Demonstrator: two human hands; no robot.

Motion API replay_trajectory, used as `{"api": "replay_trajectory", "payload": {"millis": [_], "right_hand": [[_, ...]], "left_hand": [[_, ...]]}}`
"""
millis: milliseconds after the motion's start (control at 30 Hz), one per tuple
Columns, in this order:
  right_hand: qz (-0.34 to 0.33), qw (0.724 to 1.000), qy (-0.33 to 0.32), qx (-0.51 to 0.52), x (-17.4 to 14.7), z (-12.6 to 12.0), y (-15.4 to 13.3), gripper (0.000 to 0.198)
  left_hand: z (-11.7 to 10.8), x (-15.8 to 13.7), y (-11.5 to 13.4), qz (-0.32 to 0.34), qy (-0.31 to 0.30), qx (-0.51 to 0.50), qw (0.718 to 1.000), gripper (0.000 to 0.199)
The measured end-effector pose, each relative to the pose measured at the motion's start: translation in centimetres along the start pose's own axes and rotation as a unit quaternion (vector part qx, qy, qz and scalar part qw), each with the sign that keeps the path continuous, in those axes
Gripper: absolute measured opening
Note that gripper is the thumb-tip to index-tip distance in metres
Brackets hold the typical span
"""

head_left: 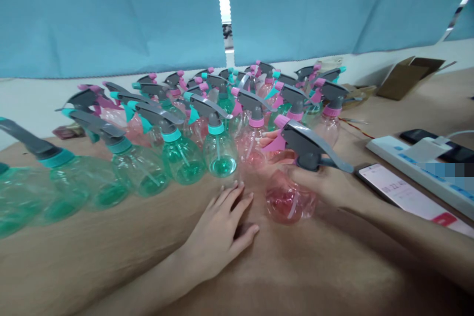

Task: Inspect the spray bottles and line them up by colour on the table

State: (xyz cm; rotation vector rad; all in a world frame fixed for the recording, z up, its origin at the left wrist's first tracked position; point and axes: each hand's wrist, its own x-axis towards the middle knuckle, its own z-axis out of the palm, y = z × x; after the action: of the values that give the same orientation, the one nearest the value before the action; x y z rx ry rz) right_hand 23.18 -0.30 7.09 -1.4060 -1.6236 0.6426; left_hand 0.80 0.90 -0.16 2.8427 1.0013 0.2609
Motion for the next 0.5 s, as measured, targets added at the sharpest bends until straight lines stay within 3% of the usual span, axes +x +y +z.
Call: {"api": "replay_trajectory", "payload": {"millis": [200, 500], "right_hand": [[0.009, 1.000, 0.002, 0.012, 0.12, 0.09, -0.09, 0.027], [0.008, 1.000, -0.001, 0.017, 0.16, 0.09, -0.19, 0.015]], "left_hand": [[-0.02, -0.03, -0.01, 0.001, 0.003, -0.003, 1.000, 0.051], [0.11, 0.01, -0.09, 0.000, -0.001, 0.000, 1.000, 0.052]]}}
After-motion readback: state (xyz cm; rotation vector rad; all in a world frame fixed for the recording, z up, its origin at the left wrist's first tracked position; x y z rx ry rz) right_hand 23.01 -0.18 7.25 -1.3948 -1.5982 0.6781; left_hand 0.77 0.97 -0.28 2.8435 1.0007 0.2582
